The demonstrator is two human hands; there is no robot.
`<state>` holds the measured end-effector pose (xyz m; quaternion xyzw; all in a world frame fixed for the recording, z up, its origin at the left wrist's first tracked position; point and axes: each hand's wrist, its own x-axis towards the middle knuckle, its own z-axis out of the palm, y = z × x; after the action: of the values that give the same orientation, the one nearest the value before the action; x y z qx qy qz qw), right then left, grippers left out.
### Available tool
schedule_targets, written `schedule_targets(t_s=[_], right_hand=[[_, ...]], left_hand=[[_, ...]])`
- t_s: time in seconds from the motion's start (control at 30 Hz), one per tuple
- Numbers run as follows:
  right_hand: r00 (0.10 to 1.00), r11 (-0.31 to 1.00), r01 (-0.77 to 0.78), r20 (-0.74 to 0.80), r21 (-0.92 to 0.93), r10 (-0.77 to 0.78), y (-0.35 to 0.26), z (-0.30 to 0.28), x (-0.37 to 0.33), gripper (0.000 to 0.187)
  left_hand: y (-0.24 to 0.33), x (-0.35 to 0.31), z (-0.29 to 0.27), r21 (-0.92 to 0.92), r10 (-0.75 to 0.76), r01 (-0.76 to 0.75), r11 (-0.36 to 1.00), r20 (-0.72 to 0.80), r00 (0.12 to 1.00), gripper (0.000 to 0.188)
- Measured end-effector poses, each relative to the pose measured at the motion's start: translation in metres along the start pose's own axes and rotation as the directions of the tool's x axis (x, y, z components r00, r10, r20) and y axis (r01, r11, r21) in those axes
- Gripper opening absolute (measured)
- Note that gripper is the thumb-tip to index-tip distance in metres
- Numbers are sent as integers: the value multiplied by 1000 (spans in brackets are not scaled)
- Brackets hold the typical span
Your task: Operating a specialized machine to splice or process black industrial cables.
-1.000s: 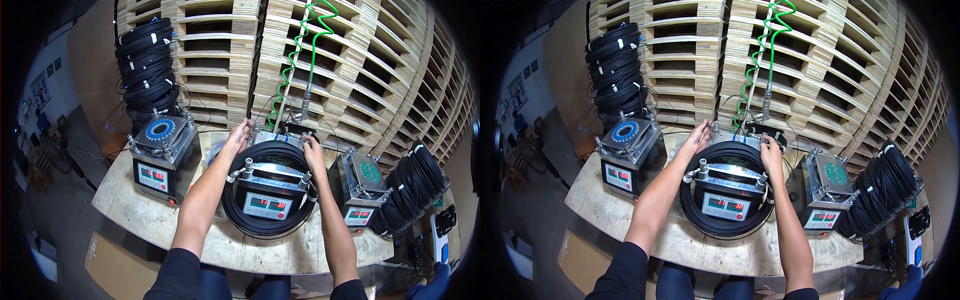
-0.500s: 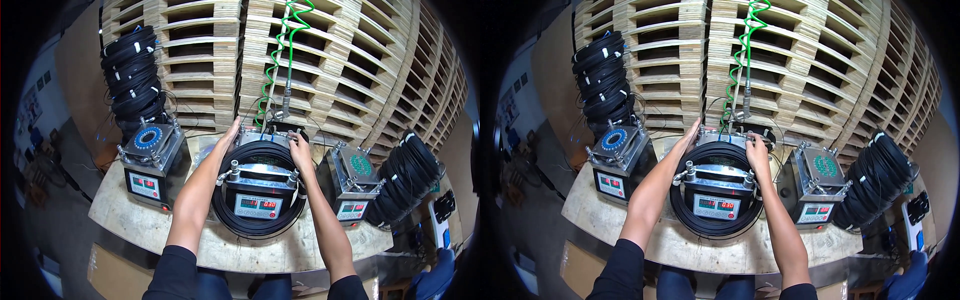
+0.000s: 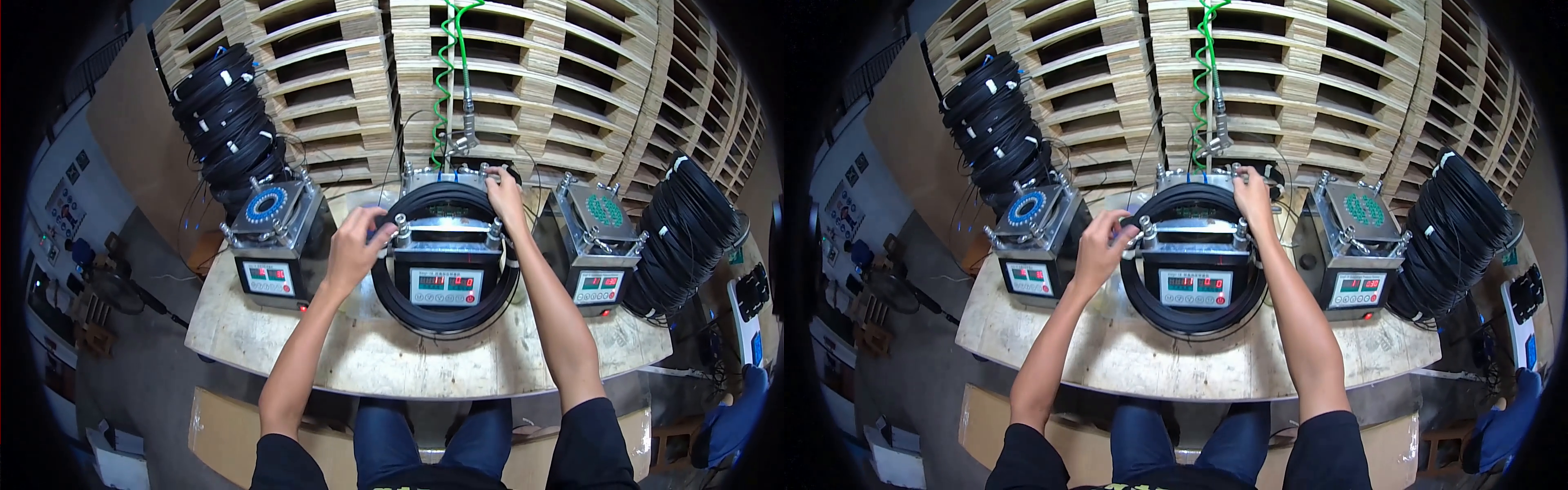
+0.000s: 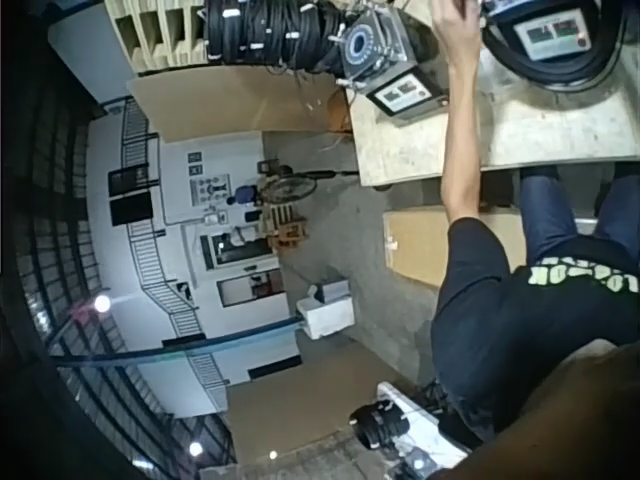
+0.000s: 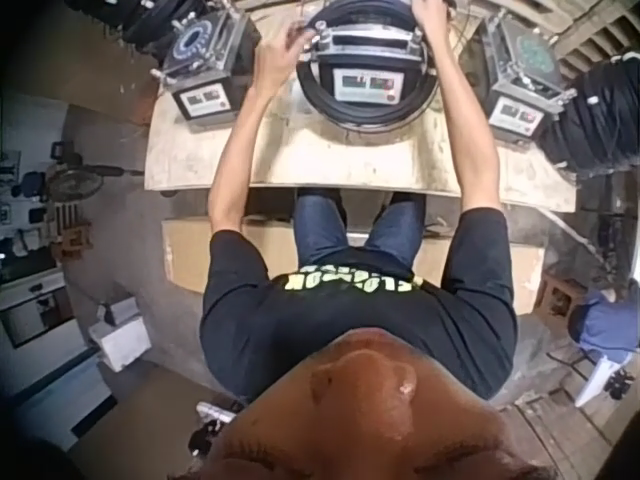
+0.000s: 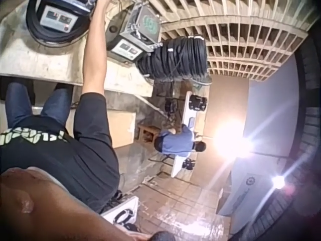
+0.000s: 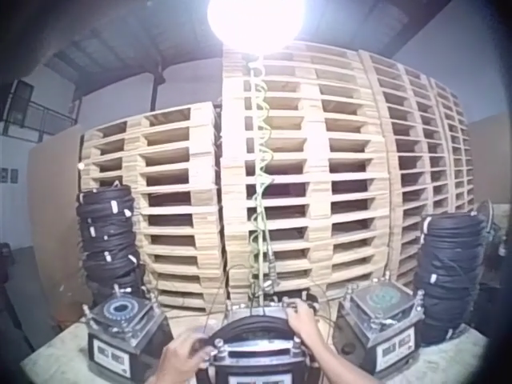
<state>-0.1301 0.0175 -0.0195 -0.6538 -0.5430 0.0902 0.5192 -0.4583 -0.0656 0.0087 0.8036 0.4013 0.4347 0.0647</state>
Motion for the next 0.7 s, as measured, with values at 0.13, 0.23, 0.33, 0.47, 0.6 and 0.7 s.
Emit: schedule_targets(t_s=[0.13, 0.23, 0.33, 0.47, 0.6, 0.7], right_hand=[[1000, 999, 24, 14, 21, -24, -10, 6, -1, 34], [998, 998, 53, 29, -13, -53, 1, -4, -10, 33], [991, 991, 133, 29, -34, -132, -12, -8, -34, 34], [994, 993, 105, -12, -62, -106, -24, -21, -49, 34], [986, 986, 141, -73, -91, -148, -27, -26, -51, 34], [986, 989, 146, -76, -16, -146, -23, -21, -50, 32]], left_hand=[[-5, -19, -6, 129, 270, -271, 954, 32, 962, 25], [2, -14, -1, 25, -206, 205, 978, 125, 970, 29], [1, -21, -6, -14, -30, 29, 999, -30, 999, 28], [18, -34, 12, -167, -134, 134, 977, 11, 991, 21], [55, -31, 33, -154, 34, -30, 988, 22, 999, 16], [48, -24, 37, -230, 22, -32, 973, -48, 999, 11]])
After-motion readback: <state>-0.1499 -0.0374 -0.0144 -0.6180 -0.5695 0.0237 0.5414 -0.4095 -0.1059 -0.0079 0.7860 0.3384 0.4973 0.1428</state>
